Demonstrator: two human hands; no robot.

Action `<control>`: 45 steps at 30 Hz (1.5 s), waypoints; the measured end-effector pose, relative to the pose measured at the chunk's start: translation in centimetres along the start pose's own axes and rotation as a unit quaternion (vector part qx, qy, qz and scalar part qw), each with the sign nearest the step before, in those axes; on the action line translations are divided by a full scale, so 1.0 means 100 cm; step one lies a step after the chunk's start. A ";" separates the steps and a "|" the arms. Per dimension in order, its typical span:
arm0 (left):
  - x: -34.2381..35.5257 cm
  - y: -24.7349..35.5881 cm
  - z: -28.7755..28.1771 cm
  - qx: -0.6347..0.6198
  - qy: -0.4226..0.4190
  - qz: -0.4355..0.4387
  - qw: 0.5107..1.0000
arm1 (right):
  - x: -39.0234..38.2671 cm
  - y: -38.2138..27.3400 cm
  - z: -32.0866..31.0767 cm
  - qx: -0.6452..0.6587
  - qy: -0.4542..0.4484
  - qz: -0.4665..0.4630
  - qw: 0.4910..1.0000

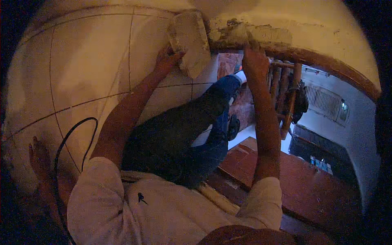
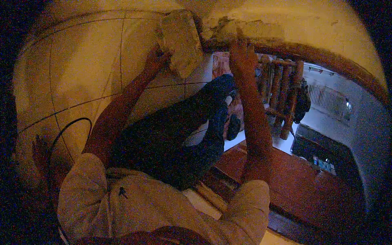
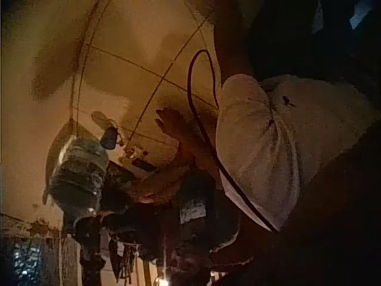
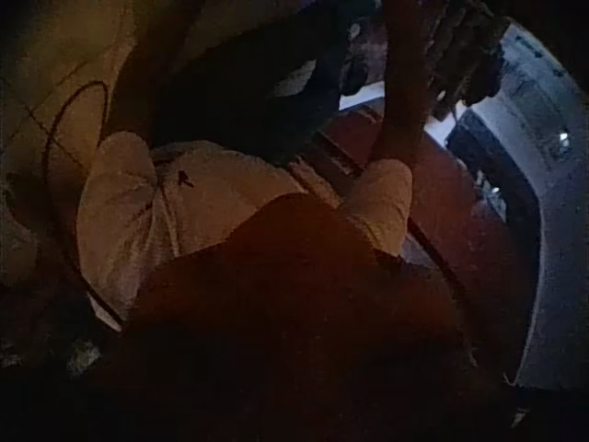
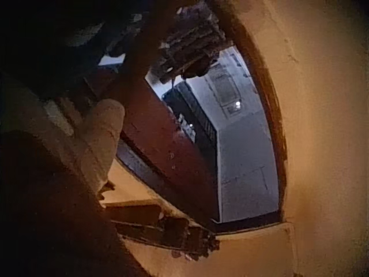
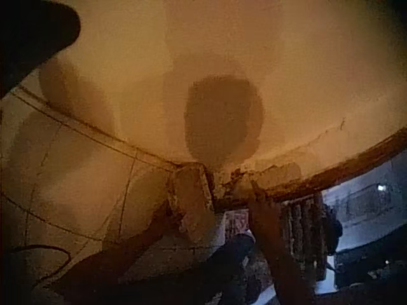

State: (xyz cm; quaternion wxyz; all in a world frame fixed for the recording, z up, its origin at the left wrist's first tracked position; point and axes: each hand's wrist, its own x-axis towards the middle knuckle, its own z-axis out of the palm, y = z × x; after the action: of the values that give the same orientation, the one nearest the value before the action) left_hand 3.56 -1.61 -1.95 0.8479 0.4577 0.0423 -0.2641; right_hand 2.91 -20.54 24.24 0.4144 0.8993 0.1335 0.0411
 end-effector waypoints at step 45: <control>-0.027 -0.020 -0.053 0.064 0.085 -0.045 0.993 | -0.094 -0.112 0.032 0.544 -0.030 0.108 0.832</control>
State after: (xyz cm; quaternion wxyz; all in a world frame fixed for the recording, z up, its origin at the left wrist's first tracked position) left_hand 1.20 2.88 -5.67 0.7973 0.5295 0.1179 -0.2645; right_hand -7.86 -18.54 14.03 -0.1449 0.9889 0.0236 -0.0206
